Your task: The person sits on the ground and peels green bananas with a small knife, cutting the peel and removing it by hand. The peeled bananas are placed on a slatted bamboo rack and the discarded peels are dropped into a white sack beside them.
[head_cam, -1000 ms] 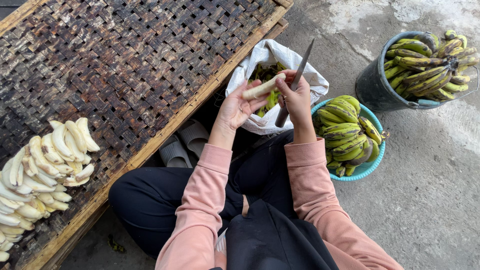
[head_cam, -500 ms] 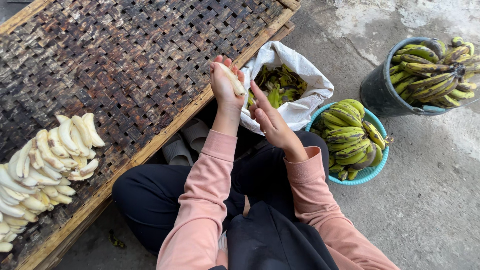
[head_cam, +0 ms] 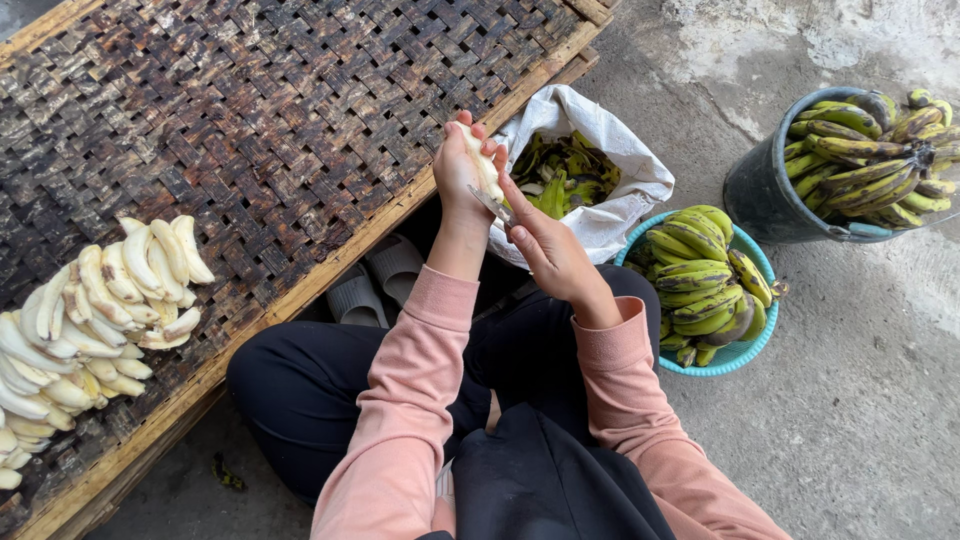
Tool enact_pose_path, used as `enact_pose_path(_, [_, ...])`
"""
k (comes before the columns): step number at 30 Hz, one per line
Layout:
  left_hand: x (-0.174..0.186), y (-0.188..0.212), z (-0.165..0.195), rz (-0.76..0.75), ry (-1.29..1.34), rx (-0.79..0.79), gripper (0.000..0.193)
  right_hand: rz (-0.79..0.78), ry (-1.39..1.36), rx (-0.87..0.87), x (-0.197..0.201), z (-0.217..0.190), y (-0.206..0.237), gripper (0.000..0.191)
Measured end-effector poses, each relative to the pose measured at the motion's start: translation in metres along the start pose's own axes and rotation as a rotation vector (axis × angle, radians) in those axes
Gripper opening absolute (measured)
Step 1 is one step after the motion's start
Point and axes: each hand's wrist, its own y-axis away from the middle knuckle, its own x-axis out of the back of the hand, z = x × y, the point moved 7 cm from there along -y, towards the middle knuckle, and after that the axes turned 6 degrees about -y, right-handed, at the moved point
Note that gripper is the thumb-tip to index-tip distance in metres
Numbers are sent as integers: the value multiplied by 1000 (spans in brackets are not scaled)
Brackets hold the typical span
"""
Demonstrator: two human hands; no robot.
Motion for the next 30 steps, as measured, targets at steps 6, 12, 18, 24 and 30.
enact_pose_path(6, [-15, 26, 3, -42, -19, -16, 24, -10, -83, -71, 0, 11, -1, 58])
enact_pose_path(12, [-29, 46, -2, -227, 42, 8, 24, 17, -127, -37, 1, 17, -7, 59])
enact_pose_path(18, [-28, 61, -14, -247, 6, -2, 27, 78, -96, -24, 0, 27, -5, 63])
enact_pose_path(24, [-19, 77, -18, -282, -206, -96, 36, 137, 71, -360, -1, 47, -6, 70])
enact_pose_path(30, [12, 61, -30, -413, -82, 158, 45, 160, 779, -338, 4, 12, -7, 74])
